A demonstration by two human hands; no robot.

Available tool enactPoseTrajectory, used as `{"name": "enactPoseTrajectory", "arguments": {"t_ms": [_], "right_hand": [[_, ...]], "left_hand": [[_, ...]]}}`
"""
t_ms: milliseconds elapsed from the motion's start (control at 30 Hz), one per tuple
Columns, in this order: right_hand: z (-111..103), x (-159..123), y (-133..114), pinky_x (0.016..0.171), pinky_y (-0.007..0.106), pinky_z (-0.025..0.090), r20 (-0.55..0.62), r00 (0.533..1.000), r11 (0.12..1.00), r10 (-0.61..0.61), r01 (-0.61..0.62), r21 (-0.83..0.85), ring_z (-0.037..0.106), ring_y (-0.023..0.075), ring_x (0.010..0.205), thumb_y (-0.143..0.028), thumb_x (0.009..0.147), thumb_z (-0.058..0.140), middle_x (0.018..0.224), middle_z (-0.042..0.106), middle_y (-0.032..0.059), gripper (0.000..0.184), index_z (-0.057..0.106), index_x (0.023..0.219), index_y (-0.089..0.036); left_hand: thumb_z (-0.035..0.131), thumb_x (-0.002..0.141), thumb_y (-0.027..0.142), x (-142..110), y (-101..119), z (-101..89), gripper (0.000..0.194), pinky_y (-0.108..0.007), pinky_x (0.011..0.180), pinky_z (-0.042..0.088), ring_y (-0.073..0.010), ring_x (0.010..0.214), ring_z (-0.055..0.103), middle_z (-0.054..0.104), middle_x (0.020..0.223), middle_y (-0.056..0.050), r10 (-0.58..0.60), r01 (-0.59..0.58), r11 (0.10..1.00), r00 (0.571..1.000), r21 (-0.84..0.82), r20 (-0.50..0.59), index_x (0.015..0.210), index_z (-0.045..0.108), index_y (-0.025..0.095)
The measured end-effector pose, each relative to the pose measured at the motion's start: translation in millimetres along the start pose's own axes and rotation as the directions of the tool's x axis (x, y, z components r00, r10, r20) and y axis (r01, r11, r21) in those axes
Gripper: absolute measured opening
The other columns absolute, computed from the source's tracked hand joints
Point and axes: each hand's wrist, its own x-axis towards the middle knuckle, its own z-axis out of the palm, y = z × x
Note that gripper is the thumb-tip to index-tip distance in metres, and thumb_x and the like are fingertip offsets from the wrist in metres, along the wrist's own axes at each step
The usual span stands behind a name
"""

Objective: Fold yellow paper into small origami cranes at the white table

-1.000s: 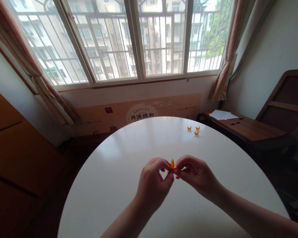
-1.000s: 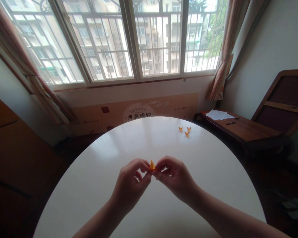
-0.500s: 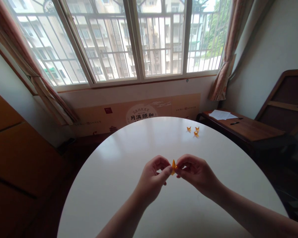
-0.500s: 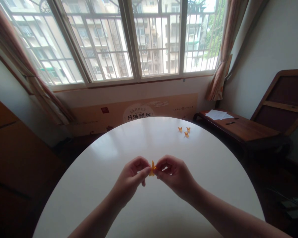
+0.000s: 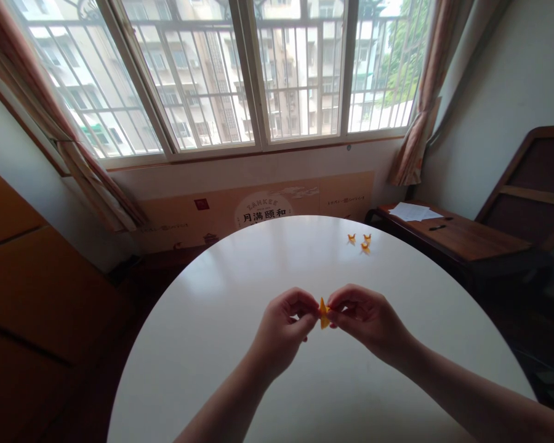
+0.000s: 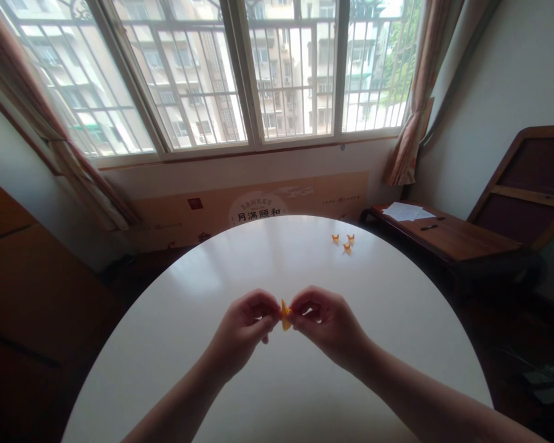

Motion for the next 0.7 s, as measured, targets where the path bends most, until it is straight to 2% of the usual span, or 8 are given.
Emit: {"name": "enactPoseTrajectory", "arguments": {"t_ms": [167,300,500,700], "right_hand": [[1.0,0.6,-1.0,0.063,0.029,0.057,-0.008,1.0,0.999,-0.003,0.003,-0.046,0.066,0.0176,0.071,-0.027,0.075,0.083,0.083,0.069,0.0047,0.019,0.068,0.084,-0.018],[1.2,0.5,0.9,0.061,0.028,0.057,-0.021,1.0,0.998,0.001,-0.002,-0.055,0.065,0.017,0.068,-0.028,0.073,0.084,0.08,0.069,0.004,0.021,0.068,0.082,-0.018],[0.7,-0.5,1.1,0.06,0.027,0.055,-0.003,1.0,0.993,-0.011,0.011,-0.121,0.064,0.016,0.066,-0.027,0.075,0.082,0.08,0.069,0.0043,0.017,0.069,0.083,-0.018],[0.5,0.8,-1.0,0.061,0.028,0.054,-0.005,1.0,0.986,0.003,-0.004,-0.164,0.064,0.0161,0.067,-0.026,0.078,0.078,0.081,0.069,0.005,0.015,0.068,0.083,-0.017]], "left_hand": [[0.06,0.072,0.015,-0.7,0.9,1.5,0.006,-0.019,0.047,0.045,-0.0106,0.059,0.054,0.063,0.07,-0.001,0.021,-0.021,1.0,0.999,-0.007,-0.027,0.078,0.062,0.014],[0.065,0.073,0.018,-0.9,1.8,1.6,0.007,-0.019,0.047,0.044,-0.0112,0.061,0.056,0.065,0.071,-0.002,0.037,-0.037,0.999,0.999,-0.007,-0.025,0.079,0.063,0.014],[0.069,0.074,0.023,1.4,-3.3,-1.7,0.012,-0.018,0.045,0.044,-0.0104,0.058,0.054,0.064,0.069,-0.002,-0.014,0.013,0.998,1.0,-0.058,-0.019,0.079,0.063,0.014],[0.068,0.074,0.023,1.3,-3.3,-3.7,0.012,-0.018,0.045,0.044,-0.011,0.06,0.055,0.065,0.071,-0.003,0.004,-0.006,0.998,0.999,-0.055,-0.042,0.08,0.063,0.014]]}}
